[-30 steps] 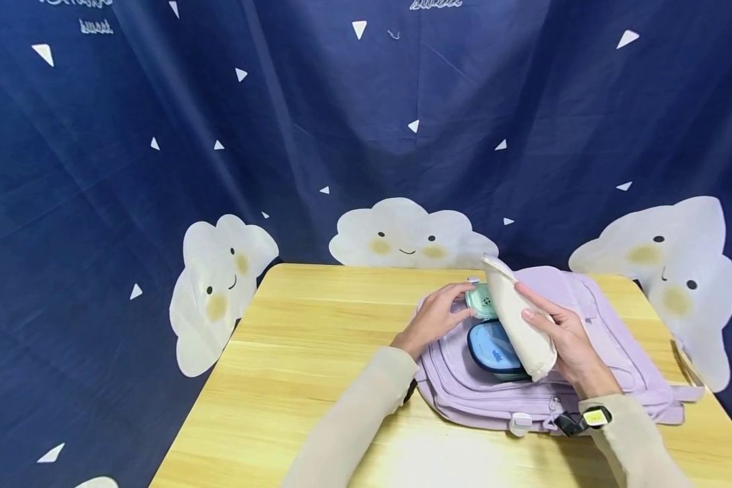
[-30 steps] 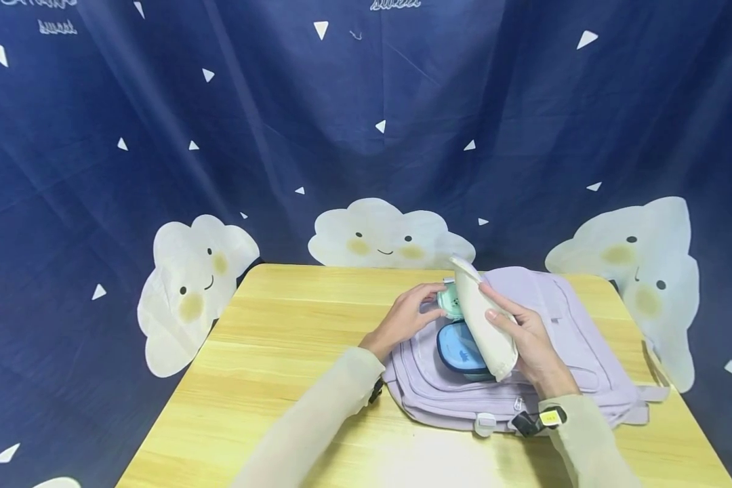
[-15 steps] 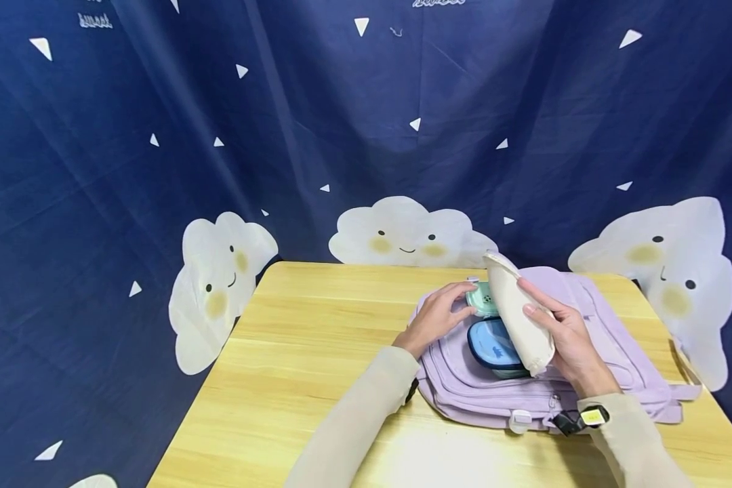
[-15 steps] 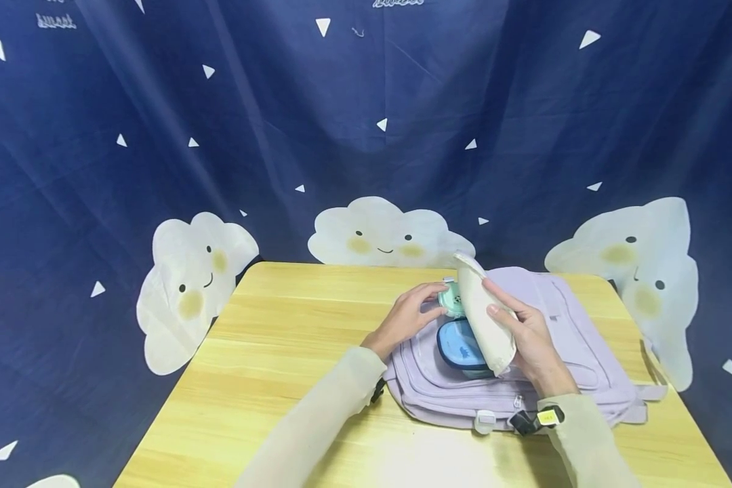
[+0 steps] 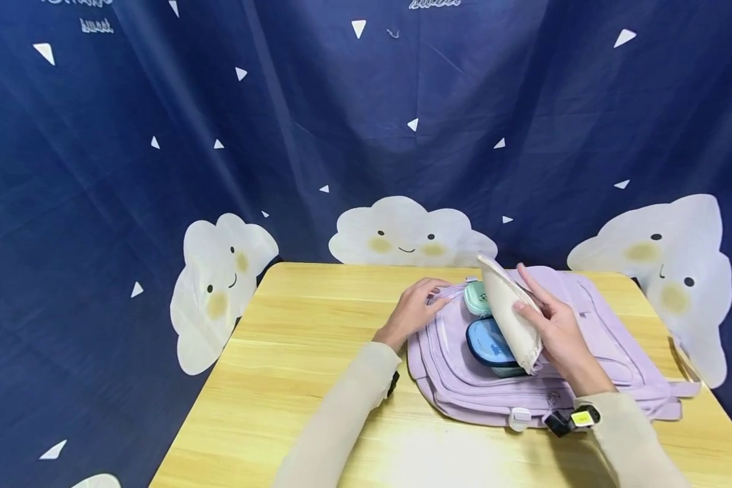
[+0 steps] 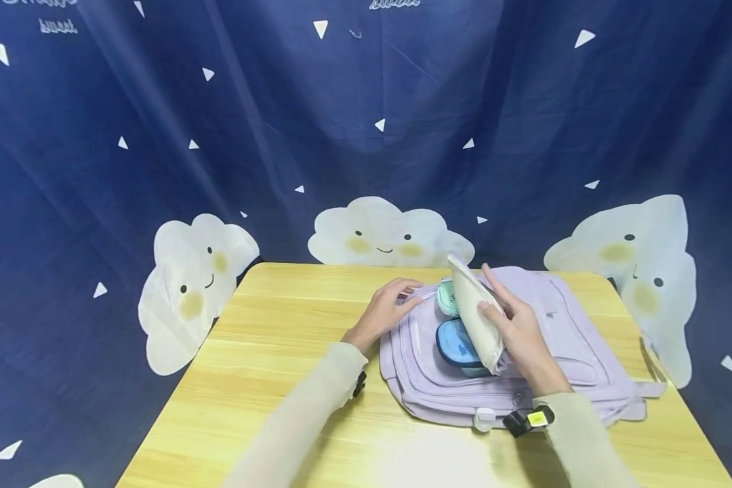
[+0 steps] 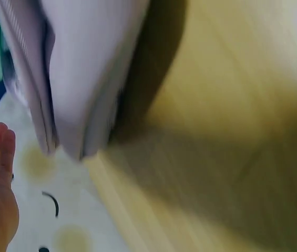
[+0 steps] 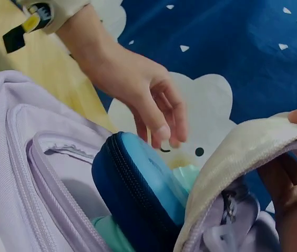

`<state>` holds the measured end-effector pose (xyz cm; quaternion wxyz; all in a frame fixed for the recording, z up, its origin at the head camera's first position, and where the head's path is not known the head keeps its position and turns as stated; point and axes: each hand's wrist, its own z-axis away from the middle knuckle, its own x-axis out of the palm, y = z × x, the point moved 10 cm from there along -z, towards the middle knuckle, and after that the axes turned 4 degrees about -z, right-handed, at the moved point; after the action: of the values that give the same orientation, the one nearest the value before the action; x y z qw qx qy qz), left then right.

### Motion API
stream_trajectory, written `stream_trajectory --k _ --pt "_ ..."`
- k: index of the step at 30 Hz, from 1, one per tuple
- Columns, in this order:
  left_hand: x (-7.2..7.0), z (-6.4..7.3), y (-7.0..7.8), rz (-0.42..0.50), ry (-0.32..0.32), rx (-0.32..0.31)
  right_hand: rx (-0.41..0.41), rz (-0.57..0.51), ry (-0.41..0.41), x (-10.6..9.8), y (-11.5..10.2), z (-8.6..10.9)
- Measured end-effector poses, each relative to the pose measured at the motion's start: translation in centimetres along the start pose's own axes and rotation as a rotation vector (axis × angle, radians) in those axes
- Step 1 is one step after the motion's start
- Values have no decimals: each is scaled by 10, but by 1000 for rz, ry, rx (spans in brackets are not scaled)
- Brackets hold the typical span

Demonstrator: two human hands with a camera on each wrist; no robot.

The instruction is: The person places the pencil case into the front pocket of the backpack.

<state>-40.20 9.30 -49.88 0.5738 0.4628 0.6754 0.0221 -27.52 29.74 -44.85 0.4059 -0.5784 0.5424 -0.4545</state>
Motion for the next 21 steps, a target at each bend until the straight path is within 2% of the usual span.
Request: stream_trajectory --k 4,9,14,16,21 --pt "-21 -1 -15 -6 22 -46 12 256 -15 8 -5 -2" --pt "-49 -5 -25 -26 59 -60 6 465 -51 18 -10 -5" --pt "-76 -11 -35 -74 82 -73 -65 694 -73 31 -15 -8" --pt "-87 -14 -38 -105 92 -80 -99 767 -109 42 -15 -10" --pt "-109 -21 -40 -168 113 -96 -145 885 -267 72 -3 -11"
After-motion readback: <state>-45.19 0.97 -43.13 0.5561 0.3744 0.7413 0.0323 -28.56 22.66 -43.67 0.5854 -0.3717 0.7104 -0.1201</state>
